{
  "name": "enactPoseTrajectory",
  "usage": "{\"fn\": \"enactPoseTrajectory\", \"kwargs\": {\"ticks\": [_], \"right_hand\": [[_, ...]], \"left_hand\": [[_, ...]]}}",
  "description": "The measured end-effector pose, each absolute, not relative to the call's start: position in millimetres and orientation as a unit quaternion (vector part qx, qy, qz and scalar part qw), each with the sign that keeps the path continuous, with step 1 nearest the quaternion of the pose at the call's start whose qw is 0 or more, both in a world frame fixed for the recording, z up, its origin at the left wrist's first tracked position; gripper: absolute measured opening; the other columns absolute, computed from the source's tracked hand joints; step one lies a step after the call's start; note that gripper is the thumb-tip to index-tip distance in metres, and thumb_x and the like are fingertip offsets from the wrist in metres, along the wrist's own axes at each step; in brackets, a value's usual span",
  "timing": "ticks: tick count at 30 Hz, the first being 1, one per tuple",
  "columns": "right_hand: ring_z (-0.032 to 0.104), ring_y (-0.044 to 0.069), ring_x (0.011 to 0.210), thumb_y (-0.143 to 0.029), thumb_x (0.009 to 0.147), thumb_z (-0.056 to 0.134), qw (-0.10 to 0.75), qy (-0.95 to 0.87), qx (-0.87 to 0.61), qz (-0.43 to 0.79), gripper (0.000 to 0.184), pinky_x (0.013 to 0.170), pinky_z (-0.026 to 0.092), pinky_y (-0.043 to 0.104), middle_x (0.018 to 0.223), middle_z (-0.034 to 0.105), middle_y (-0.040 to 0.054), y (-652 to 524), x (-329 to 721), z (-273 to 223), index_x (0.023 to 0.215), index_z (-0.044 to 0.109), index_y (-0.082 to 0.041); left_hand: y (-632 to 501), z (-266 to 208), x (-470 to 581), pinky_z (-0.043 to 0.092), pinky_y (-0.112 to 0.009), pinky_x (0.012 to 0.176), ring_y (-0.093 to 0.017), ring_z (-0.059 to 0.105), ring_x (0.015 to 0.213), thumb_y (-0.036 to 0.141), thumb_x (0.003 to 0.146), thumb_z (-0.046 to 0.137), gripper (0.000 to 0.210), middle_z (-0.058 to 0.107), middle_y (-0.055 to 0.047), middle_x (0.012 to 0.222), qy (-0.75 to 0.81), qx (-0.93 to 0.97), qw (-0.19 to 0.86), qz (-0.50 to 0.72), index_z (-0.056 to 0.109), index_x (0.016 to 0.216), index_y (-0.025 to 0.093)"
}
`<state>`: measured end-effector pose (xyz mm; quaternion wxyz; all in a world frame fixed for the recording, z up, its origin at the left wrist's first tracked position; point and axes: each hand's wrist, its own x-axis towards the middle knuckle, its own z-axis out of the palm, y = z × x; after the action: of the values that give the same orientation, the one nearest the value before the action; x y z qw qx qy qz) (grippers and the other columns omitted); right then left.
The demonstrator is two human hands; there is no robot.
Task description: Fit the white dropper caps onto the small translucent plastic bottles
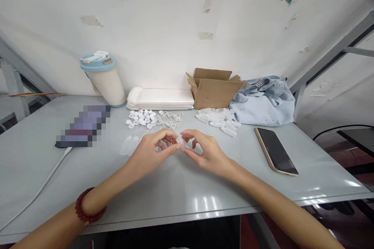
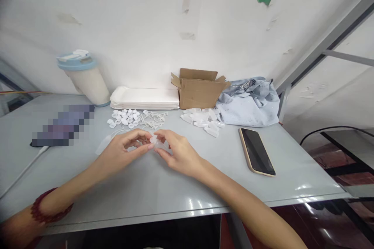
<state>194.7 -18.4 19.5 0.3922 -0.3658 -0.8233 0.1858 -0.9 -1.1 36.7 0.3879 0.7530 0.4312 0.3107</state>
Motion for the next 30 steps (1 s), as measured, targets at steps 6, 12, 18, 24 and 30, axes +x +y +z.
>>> {"fn": "enactPoseTrajectory", "kwargs": {"ticks": [6, 12, 18, 24, 30], "right_hand": [[0.061, 0.016, 0.083, -0.018, 0.086, 0.054, 0.409, -0.805, -0.37, 0.219, 0.023, 0.065, 0.053, 0.028, 0.094, 0.065, 0.0072, -18, 192, 21, 0.11, 0.056, -0.019], [0.062, 0.017, 0.09, -0.021, 0.083, 0.059, 0.423, -0.729, -0.405, 0.354, 0.023, 0.073, 0.054, 0.03, 0.101, 0.065, 0.0066, -20, 189, 25, 0.106, 0.059, -0.02], [0.062, 0.014, 0.08, -0.026, 0.077, 0.067, 0.442, -0.562, -0.382, 0.586, 0.023, 0.069, 0.051, 0.028, 0.09, 0.067, 0.0038, -15, 188, 29, 0.099, 0.062, -0.019], [0.066, 0.016, 0.078, -0.026, 0.076, 0.07, 0.435, -0.492, -0.342, 0.672, 0.024, 0.068, 0.048, 0.028, 0.09, 0.069, 0.0047, -13, 190, 32, 0.098, 0.065, -0.018], [0.068, 0.019, 0.082, -0.027, 0.074, 0.072, 0.426, -0.46, -0.335, 0.704, 0.027, 0.074, 0.049, 0.032, 0.093, 0.069, 0.0056, -12, 190, 31, 0.099, 0.066, -0.018]], "left_hand": [[-2, 28, -1, 0.049, -0.035, 0.08, -0.021, 0.056, 0.099, 0.032, 0.085, 0.06, 0.012, 0.063, -0.005, 0.104, 0.388, 0.82, 0.18, 0.38, 0.065, 0.089, 0.022], [-4, 26, -1, 0.041, -0.048, 0.097, -0.028, 0.044, 0.116, 0.029, 0.085, 0.062, 0.014, 0.055, -0.009, 0.121, 0.393, 0.818, 0.016, 0.42, 0.065, 0.096, 0.021], [-4, 33, 0, 0.043, -0.049, 0.092, -0.028, 0.048, 0.109, 0.023, 0.082, 0.064, 0.019, 0.056, -0.01, 0.115, 0.364, 0.805, -0.054, 0.465, 0.06, 0.1, 0.021], [-3, 27, 1, 0.045, -0.046, 0.094, -0.026, 0.049, 0.109, 0.02, 0.081, 0.067, 0.038, 0.061, -0.01, 0.113, 0.261, 0.869, -0.013, 0.42, 0.051, 0.115, 0.017], [-3, 21, 2, 0.044, -0.045, 0.098, -0.027, 0.046, 0.114, 0.024, 0.081, 0.069, 0.045, 0.061, -0.012, 0.116, 0.26, 0.881, 0.006, 0.395, 0.05, 0.12, 0.014]]}}
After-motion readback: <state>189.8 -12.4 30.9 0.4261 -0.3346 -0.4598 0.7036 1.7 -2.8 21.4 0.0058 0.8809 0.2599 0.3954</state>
